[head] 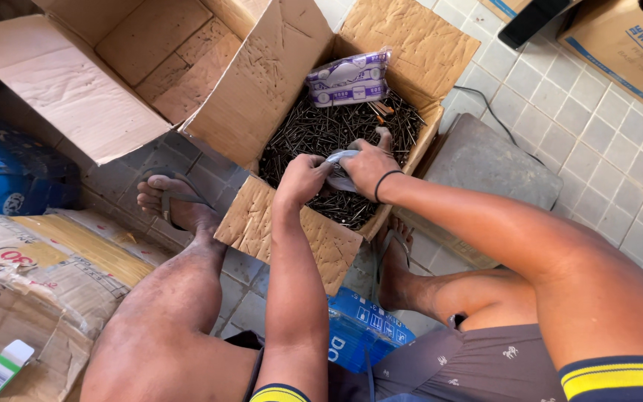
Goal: The person picks up groups of nails from a large box by hand and places them into a small plastic bag, then places the bag on a scale.
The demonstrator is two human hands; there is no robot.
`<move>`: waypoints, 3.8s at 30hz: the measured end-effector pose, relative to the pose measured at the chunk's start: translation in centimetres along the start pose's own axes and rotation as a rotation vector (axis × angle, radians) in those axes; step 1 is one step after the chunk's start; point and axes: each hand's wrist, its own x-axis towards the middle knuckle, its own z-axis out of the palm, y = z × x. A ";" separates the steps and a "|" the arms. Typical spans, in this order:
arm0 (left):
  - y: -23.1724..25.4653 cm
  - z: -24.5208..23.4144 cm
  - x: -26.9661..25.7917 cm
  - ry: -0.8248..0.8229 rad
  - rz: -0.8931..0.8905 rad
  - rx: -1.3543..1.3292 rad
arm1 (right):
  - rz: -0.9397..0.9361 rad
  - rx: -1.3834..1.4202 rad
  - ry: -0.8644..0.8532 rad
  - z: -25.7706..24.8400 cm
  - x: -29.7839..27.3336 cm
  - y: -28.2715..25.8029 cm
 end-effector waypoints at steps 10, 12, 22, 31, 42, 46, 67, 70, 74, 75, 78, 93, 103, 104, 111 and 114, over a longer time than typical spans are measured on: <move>0.3 0.6 -0.1 -0.023 0.019 0.017 | -0.118 -0.225 -0.093 -0.6 0.2 2.1; 0.3 0.8 -0.1 -0.033 0.018 0.028 | -0.102 -0.219 -0.269 -1.5 0.4 2.8; 0.8 0.6 -0.4 -0.082 0.015 0.040 | -0.060 -0.069 -0.587 -7.2 1.7 3.9; 0.0 0.7 -0.1 -0.047 0.042 -0.116 | -0.092 0.079 -0.145 -10.9 1.4 3.3; 0.7 0.4 -0.6 -0.072 0.032 -0.202 | 0.041 0.305 -0.461 -4.0 1.9 3.4; 0.5 0.5 -0.5 -0.071 0.019 -0.225 | -0.049 0.565 -0.322 -3.7 1.5 3.2; -0.7 -0.1 -0.3 -0.156 0.024 -0.216 | -0.042 0.664 -0.411 -5.1 4.9 6.9; -1.0 -0.2 0.2 -0.187 0.016 -0.209 | -0.039 0.577 -0.457 -6.7 6.1 9.1; -1.1 -0.2 0.6 -0.206 0.022 -0.183 | -0.066 0.358 -0.426 -7.4 7.3 8.6; -1.0 -0.3 0.6 -0.212 0.025 -0.170 | -0.076 0.257 -0.421 -7.6 7.6 8.1; -1.2 -0.4 0.3 -0.190 0.029 -0.171 | -0.079 0.407 -0.478 -8.4 7.6 7.8; -2.5 -4.0 2.0 0.599 0.080 -0.563 | -0.051 0.344 -0.279 -6.3 13.0 2.0; -2.1 -5.0 2.9 0.694 0.048 -0.672 | -0.212 -0.139 -0.267 -2.0 14.6 -6.9; -2.0 -4.9 2.8 0.682 0.045 -0.671 | -0.149 -0.092 -0.229 -1.6 14.9 -7.1; -2.2 -5.5 2.6 0.694 0.030 -0.772 | 0.030 0.032 -0.118 0.7 13.7 -8.4; -1.7 -5.1 2.4 0.681 0.018 -0.809 | 0.054 0.058 -0.130 0.9 13.9 -8.8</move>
